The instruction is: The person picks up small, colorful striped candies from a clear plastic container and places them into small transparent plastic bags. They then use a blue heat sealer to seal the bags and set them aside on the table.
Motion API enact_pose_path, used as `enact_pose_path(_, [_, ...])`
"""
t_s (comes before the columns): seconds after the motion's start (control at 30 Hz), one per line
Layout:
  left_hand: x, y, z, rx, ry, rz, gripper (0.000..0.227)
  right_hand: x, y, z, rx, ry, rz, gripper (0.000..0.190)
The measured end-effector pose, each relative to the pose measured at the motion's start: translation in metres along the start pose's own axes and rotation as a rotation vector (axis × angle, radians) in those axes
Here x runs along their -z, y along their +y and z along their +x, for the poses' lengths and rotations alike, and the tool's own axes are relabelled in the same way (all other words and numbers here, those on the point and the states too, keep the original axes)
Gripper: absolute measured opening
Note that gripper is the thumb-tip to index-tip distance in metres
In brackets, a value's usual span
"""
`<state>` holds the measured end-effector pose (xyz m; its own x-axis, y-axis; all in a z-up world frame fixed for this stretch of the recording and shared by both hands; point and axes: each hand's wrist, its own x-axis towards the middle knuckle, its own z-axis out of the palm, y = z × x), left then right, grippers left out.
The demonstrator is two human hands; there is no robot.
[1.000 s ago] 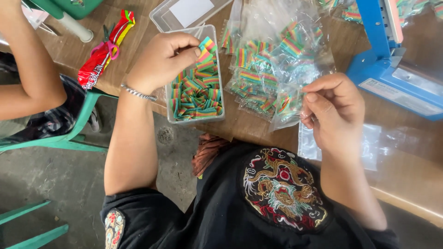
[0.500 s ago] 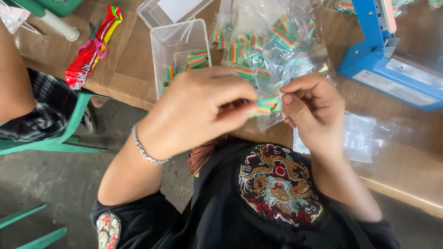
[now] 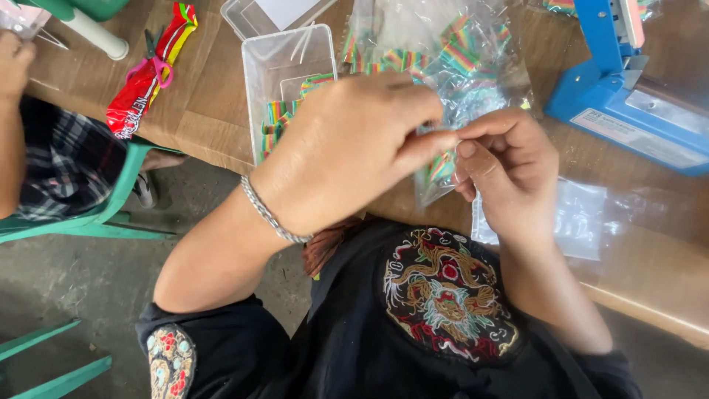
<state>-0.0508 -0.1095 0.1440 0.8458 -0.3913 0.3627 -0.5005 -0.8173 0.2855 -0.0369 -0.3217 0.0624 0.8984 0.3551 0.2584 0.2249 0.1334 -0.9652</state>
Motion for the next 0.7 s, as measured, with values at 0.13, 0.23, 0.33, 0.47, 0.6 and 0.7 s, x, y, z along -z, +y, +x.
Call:
enact_pose_path(0.13, [-0.002, -0.059, 0.006, 0.09, 0.03, 0.115, 0.026, 0.006, 0.006, -0.001, -0.002, 0.036, 0.007, 0.002])
enact_pose_path(0.23, [-0.057, -0.135, -0.003, 0.298, -0.199, 0.429, 0.025, 0.01, 0.006, 0.0, -0.001, 0.055, -0.005, 0.004])
enact_pose_path(0.33, [-0.093, -0.167, -0.018, 0.448, -0.481, 0.572, 0.031, 0.009, 0.008, 0.001, -0.012, 0.062, 0.012, 0.008])
enact_pose_path(0.47, [-0.09, -0.167, -0.023, 0.511, -0.583, 0.487, 0.02, 0.006, 0.008, 0.002, -0.056, 0.073, 0.023, 0.005])
enact_pose_path(0.6, [-0.071, -0.173, -0.034, 0.481, -0.38, 0.403, 0.019, 0.006, 0.007, 0.004, -0.028, 0.053, 0.005, 0.004])
enact_pose_path(0.7, [-0.029, -0.136, -0.033, 0.417, -0.134, 0.036, 0.019, 0.006, 0.007, 0.003, -0.03, 0.062, 0.014, 0.004])
